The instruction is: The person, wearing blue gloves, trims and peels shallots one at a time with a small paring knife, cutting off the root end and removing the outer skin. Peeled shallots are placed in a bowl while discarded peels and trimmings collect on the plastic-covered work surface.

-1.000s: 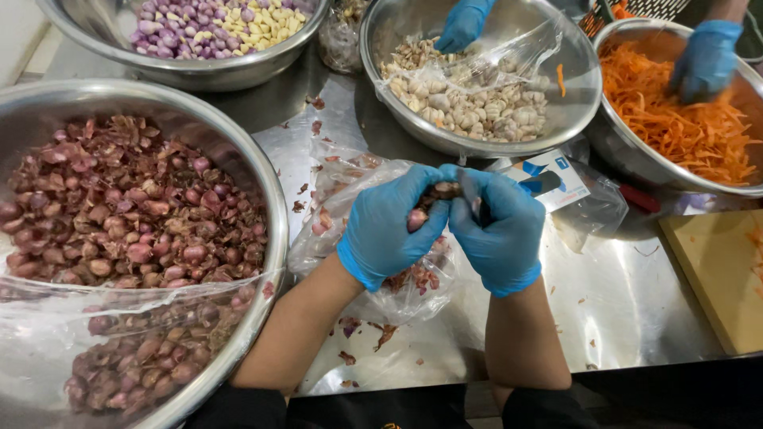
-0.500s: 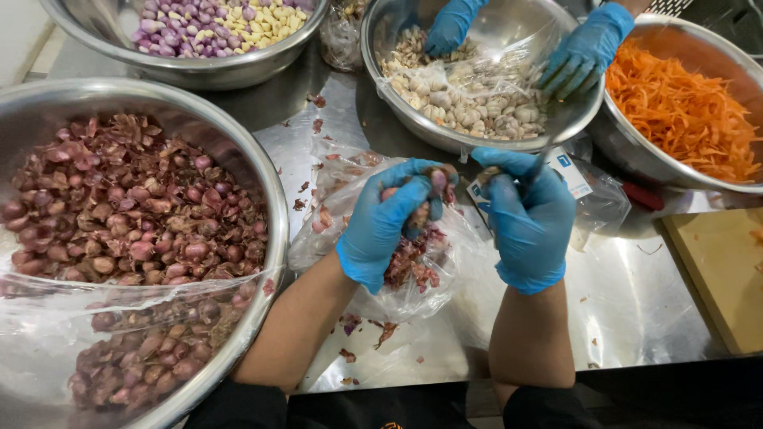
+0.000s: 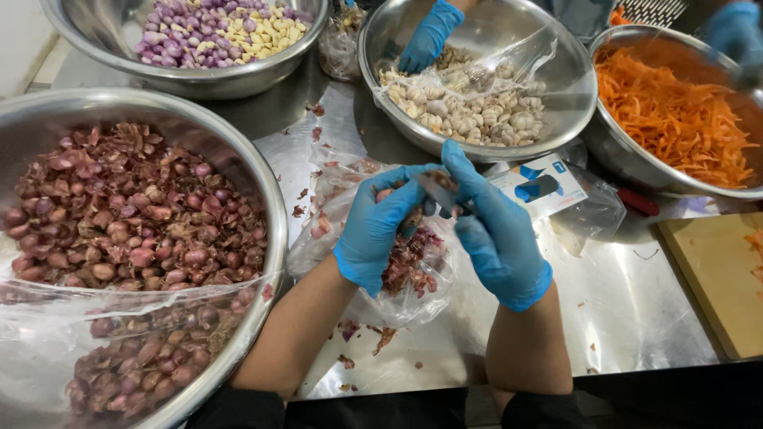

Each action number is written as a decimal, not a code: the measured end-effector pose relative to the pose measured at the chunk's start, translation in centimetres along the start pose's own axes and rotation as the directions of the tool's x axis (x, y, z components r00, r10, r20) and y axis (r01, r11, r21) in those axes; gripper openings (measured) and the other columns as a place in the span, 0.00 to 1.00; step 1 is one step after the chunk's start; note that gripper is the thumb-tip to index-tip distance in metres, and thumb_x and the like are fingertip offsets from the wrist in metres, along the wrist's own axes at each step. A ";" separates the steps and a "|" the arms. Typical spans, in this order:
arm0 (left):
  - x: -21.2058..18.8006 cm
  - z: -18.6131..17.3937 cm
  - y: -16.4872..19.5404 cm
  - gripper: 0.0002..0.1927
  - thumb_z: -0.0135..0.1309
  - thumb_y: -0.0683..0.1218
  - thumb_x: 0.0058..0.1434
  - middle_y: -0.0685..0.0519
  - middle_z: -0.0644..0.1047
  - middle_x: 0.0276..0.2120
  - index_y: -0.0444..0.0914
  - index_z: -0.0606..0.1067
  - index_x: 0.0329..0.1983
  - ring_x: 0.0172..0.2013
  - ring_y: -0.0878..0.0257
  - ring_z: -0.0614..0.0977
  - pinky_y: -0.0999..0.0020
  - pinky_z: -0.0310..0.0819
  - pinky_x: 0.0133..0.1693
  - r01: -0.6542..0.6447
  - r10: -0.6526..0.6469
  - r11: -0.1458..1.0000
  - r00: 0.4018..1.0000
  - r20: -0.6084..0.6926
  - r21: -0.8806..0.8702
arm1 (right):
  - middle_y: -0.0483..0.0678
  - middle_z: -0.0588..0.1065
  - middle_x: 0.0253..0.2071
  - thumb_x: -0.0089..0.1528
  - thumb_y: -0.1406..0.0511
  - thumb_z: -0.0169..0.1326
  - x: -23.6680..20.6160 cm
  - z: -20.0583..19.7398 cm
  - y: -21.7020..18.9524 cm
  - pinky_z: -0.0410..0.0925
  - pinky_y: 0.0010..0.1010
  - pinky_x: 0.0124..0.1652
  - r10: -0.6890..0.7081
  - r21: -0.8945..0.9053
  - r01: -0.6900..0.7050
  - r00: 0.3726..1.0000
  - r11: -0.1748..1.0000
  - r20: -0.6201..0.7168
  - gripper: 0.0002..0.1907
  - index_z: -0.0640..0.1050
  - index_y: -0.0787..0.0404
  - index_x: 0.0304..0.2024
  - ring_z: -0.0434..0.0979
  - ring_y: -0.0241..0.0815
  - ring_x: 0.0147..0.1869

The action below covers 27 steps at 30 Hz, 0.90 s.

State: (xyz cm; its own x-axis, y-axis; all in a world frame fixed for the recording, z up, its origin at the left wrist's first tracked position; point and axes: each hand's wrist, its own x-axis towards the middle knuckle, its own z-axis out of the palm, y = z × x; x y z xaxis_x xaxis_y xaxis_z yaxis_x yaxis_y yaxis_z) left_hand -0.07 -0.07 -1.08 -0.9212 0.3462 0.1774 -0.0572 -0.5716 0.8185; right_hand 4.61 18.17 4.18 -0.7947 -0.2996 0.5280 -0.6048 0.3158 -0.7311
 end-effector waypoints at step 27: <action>-0.4 0.6 -0.3 0.07 0.54 0.38 0.70 0.56 0.79 0.39 0.33 0.76 0.50 0.40 0.71 0.78 0.74 0.76 0.45 -0.225 0.228 0.939 0.974 0.020 0.261 | 0.47 0.80 0.48 0.64 0.77 0.59 0.7 2.6 1.9 0.72 0.26 0.49 0.000 -0.129 -0.038 0.959 0.991 -0.285 0.15 0.80 0.66 0.53 0.78 0.34 0.46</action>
State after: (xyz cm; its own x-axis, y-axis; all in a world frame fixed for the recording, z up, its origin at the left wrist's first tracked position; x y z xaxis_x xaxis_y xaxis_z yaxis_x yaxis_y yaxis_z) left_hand 0.53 0.48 -1.08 -0.9020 0.2221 0.3702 0.2538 -0.4207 0.8710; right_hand 3.05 16.20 1.99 -0.7768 -0.0309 0.6290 -0.5756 0.4401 -0.6892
